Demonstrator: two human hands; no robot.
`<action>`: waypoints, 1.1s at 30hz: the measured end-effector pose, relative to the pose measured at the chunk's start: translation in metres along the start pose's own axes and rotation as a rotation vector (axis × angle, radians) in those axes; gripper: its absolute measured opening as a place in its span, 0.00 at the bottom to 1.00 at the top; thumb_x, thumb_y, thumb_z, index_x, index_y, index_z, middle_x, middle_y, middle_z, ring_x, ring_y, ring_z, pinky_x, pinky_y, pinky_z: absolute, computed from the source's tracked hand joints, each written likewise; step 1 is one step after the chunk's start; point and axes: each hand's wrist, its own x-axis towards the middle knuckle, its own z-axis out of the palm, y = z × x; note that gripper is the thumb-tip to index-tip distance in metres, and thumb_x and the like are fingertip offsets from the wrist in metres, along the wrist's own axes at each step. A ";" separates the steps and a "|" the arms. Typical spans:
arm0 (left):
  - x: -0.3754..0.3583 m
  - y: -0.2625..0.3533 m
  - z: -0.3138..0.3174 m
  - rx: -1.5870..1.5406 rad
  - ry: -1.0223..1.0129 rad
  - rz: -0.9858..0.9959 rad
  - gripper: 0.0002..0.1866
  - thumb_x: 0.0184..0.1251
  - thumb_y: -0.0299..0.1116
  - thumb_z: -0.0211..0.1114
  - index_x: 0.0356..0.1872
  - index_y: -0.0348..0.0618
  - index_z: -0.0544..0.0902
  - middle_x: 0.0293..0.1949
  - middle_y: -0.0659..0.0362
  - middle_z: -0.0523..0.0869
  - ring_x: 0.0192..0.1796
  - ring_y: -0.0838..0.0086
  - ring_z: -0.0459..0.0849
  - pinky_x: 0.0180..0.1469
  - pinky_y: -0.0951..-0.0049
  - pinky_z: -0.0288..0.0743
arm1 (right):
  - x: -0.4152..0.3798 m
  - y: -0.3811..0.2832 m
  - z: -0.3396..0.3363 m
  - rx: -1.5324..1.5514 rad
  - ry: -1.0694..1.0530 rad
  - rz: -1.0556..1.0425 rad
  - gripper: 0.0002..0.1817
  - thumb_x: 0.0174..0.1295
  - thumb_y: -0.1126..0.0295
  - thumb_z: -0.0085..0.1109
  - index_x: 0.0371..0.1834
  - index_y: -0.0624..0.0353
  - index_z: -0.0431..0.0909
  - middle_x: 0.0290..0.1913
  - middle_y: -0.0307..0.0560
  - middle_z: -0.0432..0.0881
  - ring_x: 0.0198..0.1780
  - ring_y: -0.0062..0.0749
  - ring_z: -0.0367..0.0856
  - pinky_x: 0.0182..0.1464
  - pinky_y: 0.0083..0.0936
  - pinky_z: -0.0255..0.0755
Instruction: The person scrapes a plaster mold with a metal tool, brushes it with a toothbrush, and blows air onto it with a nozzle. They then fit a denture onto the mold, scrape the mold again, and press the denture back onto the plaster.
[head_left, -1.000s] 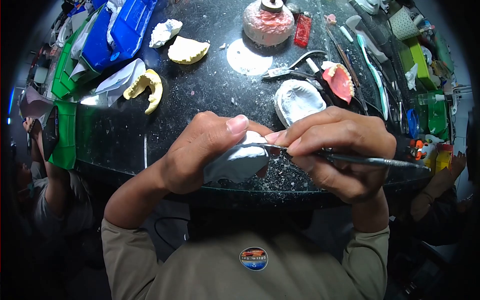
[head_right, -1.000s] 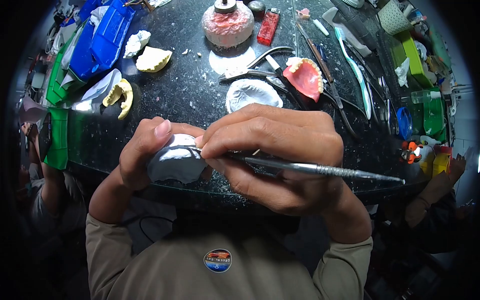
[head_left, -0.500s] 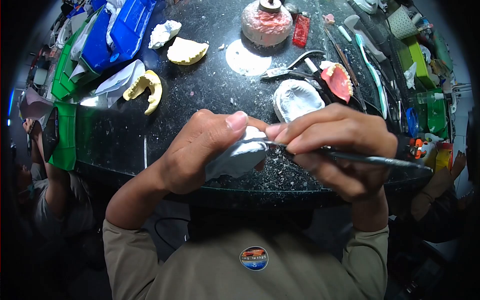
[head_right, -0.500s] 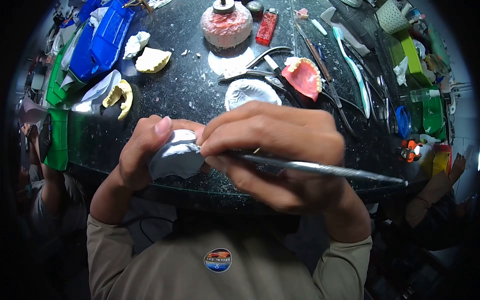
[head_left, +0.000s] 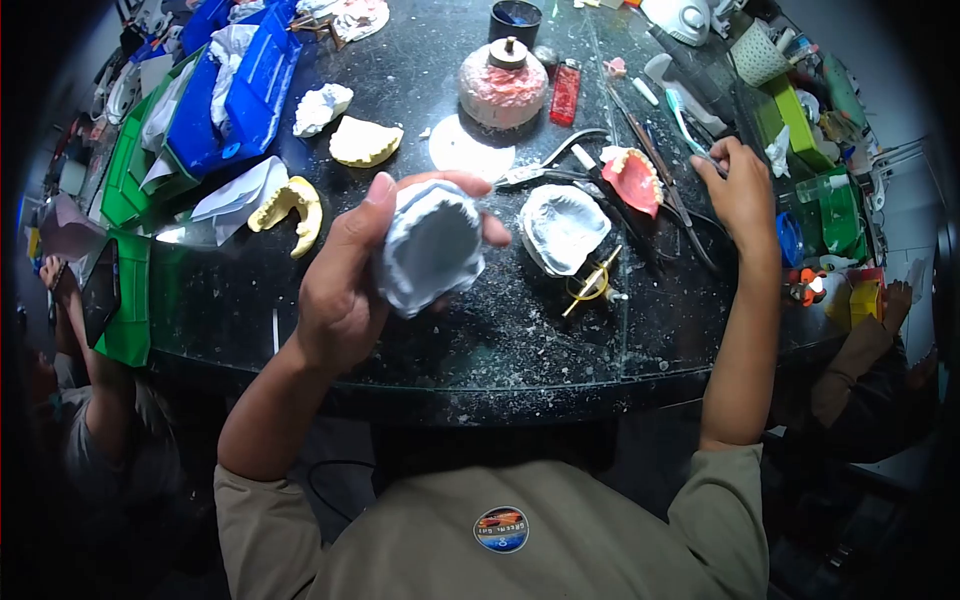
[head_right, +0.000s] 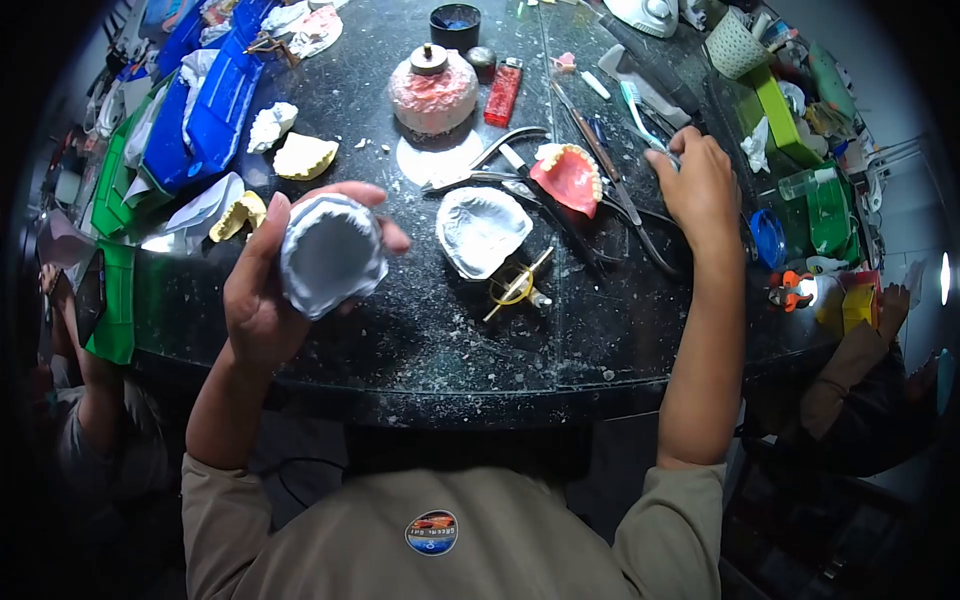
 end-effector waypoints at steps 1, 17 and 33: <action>0.002 0.000 0.007 0.000 0.038 0.031 0.35 0.76 0.56 0.32 0.62 0.31 0.67 0.50 0.45 0.81 0.44 0.74 0.82 0.38 0.78 0.78 | 0.002 0.003 0.004 -0.051 0.004 -0.024 0.13 0.59 0.63 0.64 0.38 0.62 0.77 0.33 0.54 0.83 0.36 0.49 0.81 0.40 0.40 0.72; 0.011 -0.005 -0.011 0.080 0.216 0.474 0.38 0.66 0.38 0.65 0.71 0.35 0.55 0.64 0.39 0.69 0.62 0.55 0.77 0.65 0.56 0.69 | -0.074 -0.163 -0.042 0.978 -0.198 -0.633 0.12 0.59 0.79 0.62 0.45 0.71 0.76 0.30 0.58 0.83 0.27 0.42 0.85 0.27 0.30 0.75; 0.010 -0.010 -0.007 0.078 0.281 0.619 0.33 0.64 0.28 0.67 0.67 0.38 0.62 0.62 0.43 0.70 0.60 0.66 0.77 0.61 0.68 0.77 | -0.079 -0.172 -0.044 0.914 -0.125 -0.591 0.11 0.61 0.77 0.61 0.44 0.72 0.74 0.27 0.56 0.80 0.23 0.42 0.81 0.23 0.33 0.71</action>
